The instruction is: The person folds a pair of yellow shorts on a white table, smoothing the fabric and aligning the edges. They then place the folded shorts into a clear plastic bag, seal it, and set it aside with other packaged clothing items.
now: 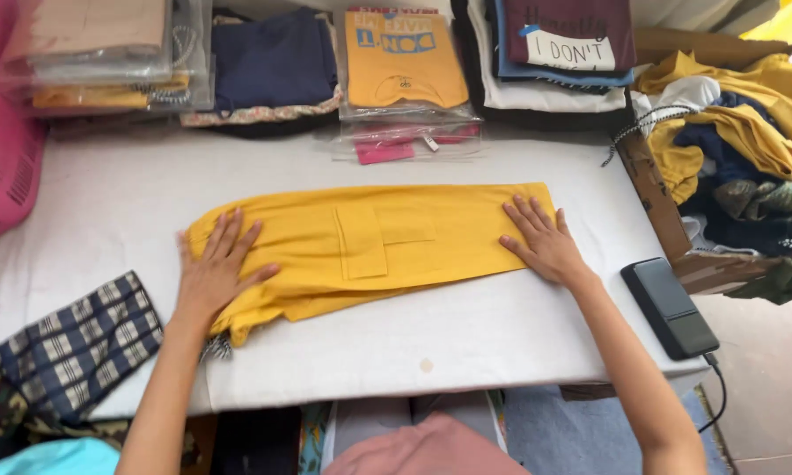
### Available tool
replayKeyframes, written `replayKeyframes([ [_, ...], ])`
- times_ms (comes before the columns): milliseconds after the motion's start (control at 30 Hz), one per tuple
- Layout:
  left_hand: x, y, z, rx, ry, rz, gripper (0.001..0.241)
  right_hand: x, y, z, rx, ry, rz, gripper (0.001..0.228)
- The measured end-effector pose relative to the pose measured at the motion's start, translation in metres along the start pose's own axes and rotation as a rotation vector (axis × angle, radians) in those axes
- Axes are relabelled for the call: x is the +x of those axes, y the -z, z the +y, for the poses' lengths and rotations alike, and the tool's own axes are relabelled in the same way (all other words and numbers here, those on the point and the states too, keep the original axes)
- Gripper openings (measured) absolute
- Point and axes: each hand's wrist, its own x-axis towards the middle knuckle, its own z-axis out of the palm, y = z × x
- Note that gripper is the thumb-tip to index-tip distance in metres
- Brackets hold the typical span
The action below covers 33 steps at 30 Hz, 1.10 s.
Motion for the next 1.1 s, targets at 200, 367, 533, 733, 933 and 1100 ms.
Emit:
replayKeyframes([
  [200, 0.000, 0.030, -0.032, 0.100, -0.101, 0.109, 0.078, 0.005, 0.018, 0.014, 0.117, -0.087, -0.047, 0.078],
  [367, -0.034, 0.070, 0.000, -0.164, -0.012, 0.104, 0.060, -0.019, 0.039, 0.009, 0.210, 0.010, 0.183, 0.073],
  [533, -0.092, 0.067, 0.029, 0.093, -0.192, 0.139, 0.068, -0.043, 0.032, 0.018, 0.508, 0.004, 0.080, 0.054],
  [733, -0.100, 0.078, 0.023, 0.159, -0.195, 0.145, 0.072, -0.044, 0.055, 0.008, 0.482, 0.057, 0.074, 0.058],
  [933, -0.092, 0.072, 0.026, 0.267, -0.160, 0.096, 0.065, -0.041, 0.044, 0.007, 0.049, 0.025, 0.075, 0.044],
  [1100, -0.091, 0.071, 0.025, 0.276, -0.096, 0.117, 0.050, -0.041, 0.021, 0.026, -0.285, 0.326, 0.344, 0.041],
])
